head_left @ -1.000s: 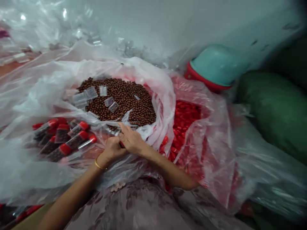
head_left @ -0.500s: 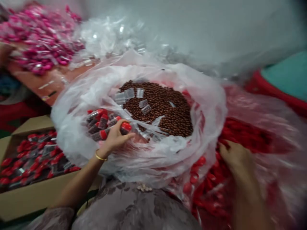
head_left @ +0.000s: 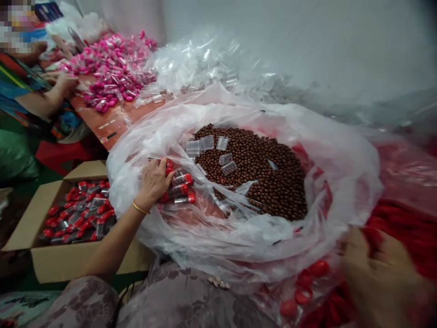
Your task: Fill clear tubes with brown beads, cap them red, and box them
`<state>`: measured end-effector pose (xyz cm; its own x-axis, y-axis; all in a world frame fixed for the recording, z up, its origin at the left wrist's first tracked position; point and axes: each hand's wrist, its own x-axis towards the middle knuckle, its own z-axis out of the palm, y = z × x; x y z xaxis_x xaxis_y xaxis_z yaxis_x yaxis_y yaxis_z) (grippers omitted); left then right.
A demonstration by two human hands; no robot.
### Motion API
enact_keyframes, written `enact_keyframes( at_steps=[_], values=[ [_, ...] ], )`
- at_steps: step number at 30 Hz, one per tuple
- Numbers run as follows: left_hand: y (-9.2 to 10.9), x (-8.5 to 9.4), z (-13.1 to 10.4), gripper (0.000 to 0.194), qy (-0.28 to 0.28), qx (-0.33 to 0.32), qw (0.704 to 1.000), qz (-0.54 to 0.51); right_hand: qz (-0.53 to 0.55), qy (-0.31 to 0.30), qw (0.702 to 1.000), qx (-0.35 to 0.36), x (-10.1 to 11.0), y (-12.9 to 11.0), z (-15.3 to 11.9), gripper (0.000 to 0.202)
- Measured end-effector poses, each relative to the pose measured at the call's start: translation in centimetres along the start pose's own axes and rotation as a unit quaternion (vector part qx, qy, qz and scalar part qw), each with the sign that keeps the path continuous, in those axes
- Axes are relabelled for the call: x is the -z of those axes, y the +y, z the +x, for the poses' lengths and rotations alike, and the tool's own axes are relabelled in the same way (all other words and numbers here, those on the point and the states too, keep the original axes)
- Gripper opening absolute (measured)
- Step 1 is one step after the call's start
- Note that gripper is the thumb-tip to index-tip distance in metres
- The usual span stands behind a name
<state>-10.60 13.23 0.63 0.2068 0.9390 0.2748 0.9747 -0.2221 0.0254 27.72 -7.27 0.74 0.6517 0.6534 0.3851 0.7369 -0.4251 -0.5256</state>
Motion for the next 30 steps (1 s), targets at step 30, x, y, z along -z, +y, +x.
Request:
enact_keyframes(
  at_steps=[30],
  values=[
    [20.4,-7.6,11.8,0.025,-0.241,-0.072,0.881,-0.401,0.139,-0.13,0.977,0.101,-7.1,-2.2,-2.5,0.028]
  ],
)
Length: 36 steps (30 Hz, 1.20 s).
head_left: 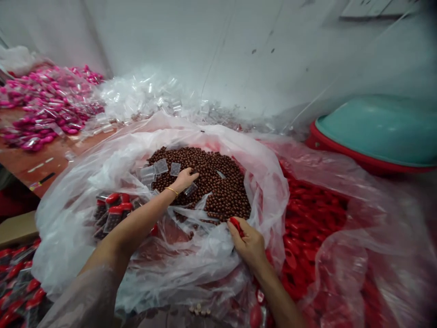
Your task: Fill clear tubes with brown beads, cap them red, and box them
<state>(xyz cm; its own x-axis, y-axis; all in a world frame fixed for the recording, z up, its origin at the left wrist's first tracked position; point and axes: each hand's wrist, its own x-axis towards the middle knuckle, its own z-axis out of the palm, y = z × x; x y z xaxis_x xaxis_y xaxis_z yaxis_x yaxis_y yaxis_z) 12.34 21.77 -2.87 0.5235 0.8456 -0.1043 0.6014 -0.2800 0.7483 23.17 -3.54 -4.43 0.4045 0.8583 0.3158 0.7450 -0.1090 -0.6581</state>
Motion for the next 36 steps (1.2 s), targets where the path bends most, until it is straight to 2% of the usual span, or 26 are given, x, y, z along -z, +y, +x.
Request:
enact_keyframes(
  at_steps=[4,7,9,14,19,20,22,24,25,27,29,33,36],
  values=[
    [-0.2,-0.2,-1.3,0.024,0.018,-0.081,0.989,-0.122,0.08,-0.02,0.996,-0.033,0.5,-0.1,0.0,0.029],
    [-0.4,0.4,-2.3,0.027,0.024,-0.157,0.954,-0.253,0.185,-0.047,0.977,-0.091,1.1,-0.3,0.1,0.033],
    [-0.4,1.0,-3.3,0.027,0.019,-0.179,0.927,-0.328,0.253,-0.056,0.956,-0.138,1.5,-0.7,0.4,0.033],
    [-0.1,1.6,-7.4,0.038,-0.082,-0.125,0.873,-0.464,0.333,-0.075,0.918,-0.204,2.6,-3.2,1.3,0.033],
    [0.0,0.7,-11.1,0.043,-0.148,-0.066,0.863,-0.478,0.326,-0.115,0.915,-0.206,2.8,-4.8,3.4,0.039],
    [0.0,0.5,-11.4,0.042,-0.159,-0.056,0.863,-0.476,0.313,-0.111,0.922,-0.2,2.6,-4.7,4.1,0.038],
    [-0.2,0.2,-11.7,0.042,-0.175,-0.044,0.866,-0.467,0.232,-0.085,0.953,-0.176,1.9,-4.4,5.9,0.034],
    [-0.6,-0.1,-11.4,0.042,-0.174,-0.036,0.868,-0.464,0.076,-0.069,0.987,-0.126,1.0,-4.1,8.1,0.027],
    [-0.9,-0.3,-11.3,0.043,-0.168,-0.028,0.867,-0.469,-0.018,-0.078,0.992,-0.095,0.4,-4.2,9.3,0.024],
    [-1.4,-0.6,-10.9,0.046,-0.152,-0.011,0.862,-0.484,-0.175,-0.131,0.975,-0.039,-0.9,-4.6,11.7,0.021],
    [-2.0,-0.9,-10.7,0.048,-0.139,-0.007,0.858,-0.494,-0.255,-0.191,0.948,-0.009,-2.4,-5.3,13.6,0.019],
    [-2.5,-1.2,-10.8,0.048,-0.132,-0.031,0.862,-0.489,-0.271,-0.236,0.933,0.005,-4.3,-6.5,15.2,0.011],
    [-2.6,-1.4,-10.9,0.046,-0.12,-0.053,0.872,-0.472,-0.263,-0.23,0.937,0.009,-4.0,-6.4,14.8,0.018]
  ],
)
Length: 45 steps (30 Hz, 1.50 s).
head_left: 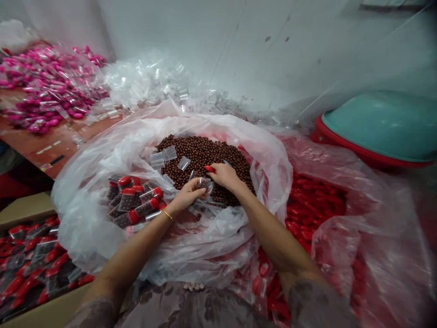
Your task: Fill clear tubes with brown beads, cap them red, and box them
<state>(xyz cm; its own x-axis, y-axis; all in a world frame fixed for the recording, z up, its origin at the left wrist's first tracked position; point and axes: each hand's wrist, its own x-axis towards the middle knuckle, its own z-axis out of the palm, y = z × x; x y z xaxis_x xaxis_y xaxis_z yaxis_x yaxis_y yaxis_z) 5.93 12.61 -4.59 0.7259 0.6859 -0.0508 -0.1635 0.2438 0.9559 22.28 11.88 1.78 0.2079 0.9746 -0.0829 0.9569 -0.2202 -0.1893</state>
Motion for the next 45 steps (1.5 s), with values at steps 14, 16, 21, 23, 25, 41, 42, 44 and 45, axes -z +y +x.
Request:
enact_keyframes(
  at_steps=[14,16,21,23,25,41,42,44,45],
  values=[
    [-0.9,-0.3,-0.3,0.04,-0.003,-0.108,0.988,0.108,0.541,-0.049,0.84,0.001,0.4,0.4,-6.1,0.039],
    [-0.9,-0.3,-0.4,0.039,-0.004,-0.101,0.99,0.099,0.633,-0.067,0.77,-0.053,0.3,1.0,-6.6,0.038],
    [-0.9,-0.3,-0.5,0.038,-0.017,-0.103,0.99,0.096,0.632,0.006,0.769,-0.094,-0.9,2.5,-7.0,0.031],
    [-0.8,-0.3,-0.5,0.038,-0.023,-0.109,0.989,0.097,0.555,0.1,0.823,-0.06,-1.5,3.0,-6.9,0.031],
    [-0.7,-0.3,-0.6,0.038,-0.028,-0.108,0.989,0.095,0.478,0.177,0.86,-0.029,-2.0,3.6,-6.8,0.029],
    [-0.9,-0.2,-0.6,0.04,-0.016,-0.096,0.989,0.107,0.1,0.12,0.985,-0.071,-1.0,4.4,-13.6,0.016],
    [-0.8,-0.2,-0.6,0.04,-0.022,-0.095,0.99,0.103,0.115,0.143,0.98,-0.075,-0.9,4.2,-13.5,0.016],
    [-0.5,-0.1,-0.7,0.041,-0.035,-0.088,0.991,0.095,0.178,0.204,0.961,-0.061,-0.9,3.4,-13.0,0.019],
    [-0.3,-0.1,-0.8,0.04,-0.044,-0.082,0.992,0.091,0.217,0.228,0.948,-0.042,-1.1,2.9,-12.6,0.022]
  ],
)
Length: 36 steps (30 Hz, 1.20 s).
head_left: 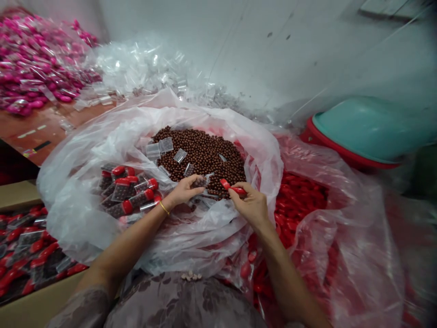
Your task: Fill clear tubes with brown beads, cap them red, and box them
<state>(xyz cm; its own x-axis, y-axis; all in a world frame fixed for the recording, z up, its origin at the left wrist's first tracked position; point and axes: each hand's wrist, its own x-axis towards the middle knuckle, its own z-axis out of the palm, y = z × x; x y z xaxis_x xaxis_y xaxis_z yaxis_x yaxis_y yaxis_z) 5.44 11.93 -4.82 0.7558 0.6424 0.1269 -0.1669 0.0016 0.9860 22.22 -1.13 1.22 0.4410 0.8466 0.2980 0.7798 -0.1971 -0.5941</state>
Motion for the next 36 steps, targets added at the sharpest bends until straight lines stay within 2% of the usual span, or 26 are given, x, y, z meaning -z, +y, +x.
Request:
enact_keyframes(
  at_steps=[3,8,17,23,30,34,36],
  values=[
    [0.4,0.3,-0.2,0.038,-0.026,0.02,0.999,-0.018,0.099,0.005,0.993,0.056,-2.0,-1.1,0.4,0.029],
    [0.7,0.6,-0.3,0.042,-0.045,0.04,0.997,-0.055,0.108,-0.022,0.986,0.124,-4.3,-1.5,1.1,0.03],
    [0.4,0.7,-0.3,0.037,-0.054,0.05,0.994,-0.082,0.148,-0.027,0.982,0.111,-4.5,-1.3,0.2,0.031],
    [0.3,0.7,-0.3,0.035,-0.067,0.032,0.993,-0.093,0.116,-0.04,0.981,0.149,-5.1,-0.8,0.3,0.031],
    [0.7,0.6,-0.4,0.042,-0.078,0.049,0.995,-0.046,0.107,-0.091,0.969,0.204,-3.2,-1.1,0.7,0.028],
    [0.9,0.6,-0.4,0.04,-0.068,0.045,0.997,0.001,0.151,-0.092,0.961,0.214,-3.4,-1.0,0.8,0.024],
    [0.8,0.5,-0.4,0.039,-0.049,0.037,0.998,0.032,0.169,-0.103,0.961,0.196,-3.6,-1.1,0.9,0.023]
  ],
)
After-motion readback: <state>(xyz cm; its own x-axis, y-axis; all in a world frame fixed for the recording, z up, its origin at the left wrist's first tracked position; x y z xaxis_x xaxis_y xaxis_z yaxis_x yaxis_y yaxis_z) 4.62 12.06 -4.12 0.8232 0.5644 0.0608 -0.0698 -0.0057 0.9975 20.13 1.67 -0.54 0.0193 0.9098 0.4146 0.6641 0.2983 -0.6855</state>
